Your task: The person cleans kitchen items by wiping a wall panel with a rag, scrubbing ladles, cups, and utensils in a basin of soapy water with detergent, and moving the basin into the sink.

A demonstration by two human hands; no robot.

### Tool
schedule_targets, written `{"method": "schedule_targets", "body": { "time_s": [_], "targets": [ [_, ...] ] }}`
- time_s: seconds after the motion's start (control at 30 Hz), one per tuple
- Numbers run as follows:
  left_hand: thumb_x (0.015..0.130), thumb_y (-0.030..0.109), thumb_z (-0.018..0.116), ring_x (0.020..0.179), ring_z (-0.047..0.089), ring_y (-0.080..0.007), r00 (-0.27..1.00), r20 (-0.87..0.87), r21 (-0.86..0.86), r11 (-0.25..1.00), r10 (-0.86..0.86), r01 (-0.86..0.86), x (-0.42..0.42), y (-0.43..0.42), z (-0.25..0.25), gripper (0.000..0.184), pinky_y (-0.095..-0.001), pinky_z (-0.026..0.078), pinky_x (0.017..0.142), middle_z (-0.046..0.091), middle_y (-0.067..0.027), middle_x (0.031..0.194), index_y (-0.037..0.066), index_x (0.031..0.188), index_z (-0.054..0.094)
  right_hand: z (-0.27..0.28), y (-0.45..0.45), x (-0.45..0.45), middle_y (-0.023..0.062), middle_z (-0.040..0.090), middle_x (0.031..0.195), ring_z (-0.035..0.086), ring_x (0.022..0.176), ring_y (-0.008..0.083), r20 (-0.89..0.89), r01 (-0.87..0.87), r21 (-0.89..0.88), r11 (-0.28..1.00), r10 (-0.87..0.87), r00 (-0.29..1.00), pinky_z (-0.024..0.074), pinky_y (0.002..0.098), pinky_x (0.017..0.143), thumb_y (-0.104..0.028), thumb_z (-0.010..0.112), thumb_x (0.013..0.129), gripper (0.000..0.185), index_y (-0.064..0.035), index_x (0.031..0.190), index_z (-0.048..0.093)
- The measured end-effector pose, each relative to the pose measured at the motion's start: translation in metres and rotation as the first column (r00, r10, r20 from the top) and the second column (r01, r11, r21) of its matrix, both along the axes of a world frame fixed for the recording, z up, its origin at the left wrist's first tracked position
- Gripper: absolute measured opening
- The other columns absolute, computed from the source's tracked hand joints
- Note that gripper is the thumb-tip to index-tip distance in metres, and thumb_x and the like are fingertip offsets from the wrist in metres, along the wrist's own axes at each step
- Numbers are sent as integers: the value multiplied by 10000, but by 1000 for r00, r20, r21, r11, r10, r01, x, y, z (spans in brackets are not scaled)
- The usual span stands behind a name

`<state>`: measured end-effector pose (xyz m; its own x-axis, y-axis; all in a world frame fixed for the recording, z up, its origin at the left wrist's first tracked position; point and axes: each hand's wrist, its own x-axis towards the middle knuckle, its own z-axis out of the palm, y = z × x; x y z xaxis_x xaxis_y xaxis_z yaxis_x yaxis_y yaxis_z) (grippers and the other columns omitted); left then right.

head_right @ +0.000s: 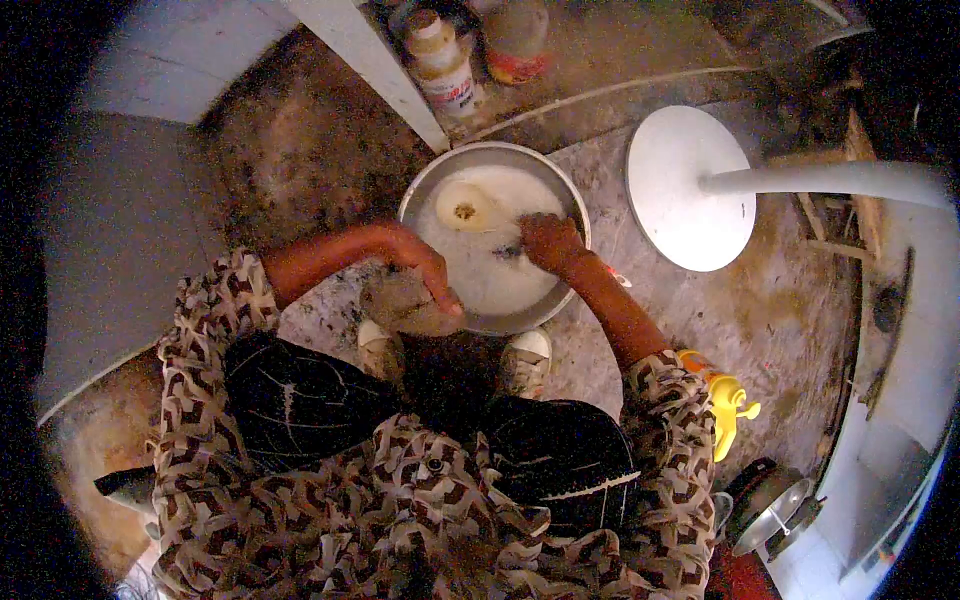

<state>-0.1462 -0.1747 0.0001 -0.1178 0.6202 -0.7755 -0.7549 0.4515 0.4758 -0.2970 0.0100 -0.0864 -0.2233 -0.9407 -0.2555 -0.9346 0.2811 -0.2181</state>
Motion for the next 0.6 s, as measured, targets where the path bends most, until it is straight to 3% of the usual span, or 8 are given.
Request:
{"method": "schedule_targets", "body": {
  "time_s": [0.07,0.1,0.17,0.23,0.3,0.37,0.47,0.6],
  "targets": [
    [716,547,617,882,544,-193,997,-11,38,997,73,-72,2,-1,-5,593,-342,428,784,606,-68,1016,40,1023,623,-11,-1,-15,116,586,832,583,777,253,194,-37,1,999,37,980,474,369,682,-169,551,767,310,-42,1044,497],
    [729,538,609,884,540,-188,997,-10,29,997,76,-75,2,-1,-9,576,-337,425,789,607,-60,1014,45,1027,623,-13,1,-15,106,579,784,577,712,226,534,96,76,993,-122,837,471,336,631,-169,546,776,296,-41,1038,494],
    [755,519,593,888,533,-176,997,0,14,997,81,-81,1,-2,-17,543,-328,421,798,607,-43,1011,55,1035,624,-15,4,-15,84,565,687,566,581,172,907,229,334,914,-378,187,466,271,530,-168,537,795,270,-37,1026,490],
    [719,500,642,932,522,-197,993,-9,-101,988,119,-119,1,-2,-22,598,-322,405,819,587,-88,1054,23,1075,591,-28,-5,-21,129,589,785,583,639,232,771,145,175,974,-228,595,484,311,587,-190,534,801,260,-33,1007,510],
    [719,487,649,942,512,-206,991,-87,-146,983,100,-112,2,-7,-35,616,-325,397,821,579,-115,1059,2,1091,573,-25,-10,-16,135,591,797,581,636,243,669,194,153,969,-246,701,489,318,592,-194,523,808,229,-34,972,528],
    [768,464,601,915,508,-200,975,-221,-133,990,23,-54,5,-13,-61,558,-337,402,798,582,-111,1038,7,1085,574,-14,-11,-1,100,572,723,562,572,206,708,419,248,873,-459,537,481,294,544,-180,503,817,178,-41,921,542],
    [883,376,485,864,525,-175,911,-410,-137,990,-46,-11,1,-11,-77,385,-349,436,740,588,-63,1046,64,1084,588,-2,-17,-22,30,512,576,486,483,106,712,245,397,884,-465,526,398,258,440,-152,480,817,158,-18,776,553],
    [879,407,474,900,515,-188,868,-492,-219,975,-69,-46,-9,-6,-70,432,-363,438,762,588,-70,1000,50,1114,544,-24,-11,-31,56,558,671,543,554,166,629,249,120,961,-267,730,461,275,540,-191,488,834,159,-53,812,565]
  ]
}}
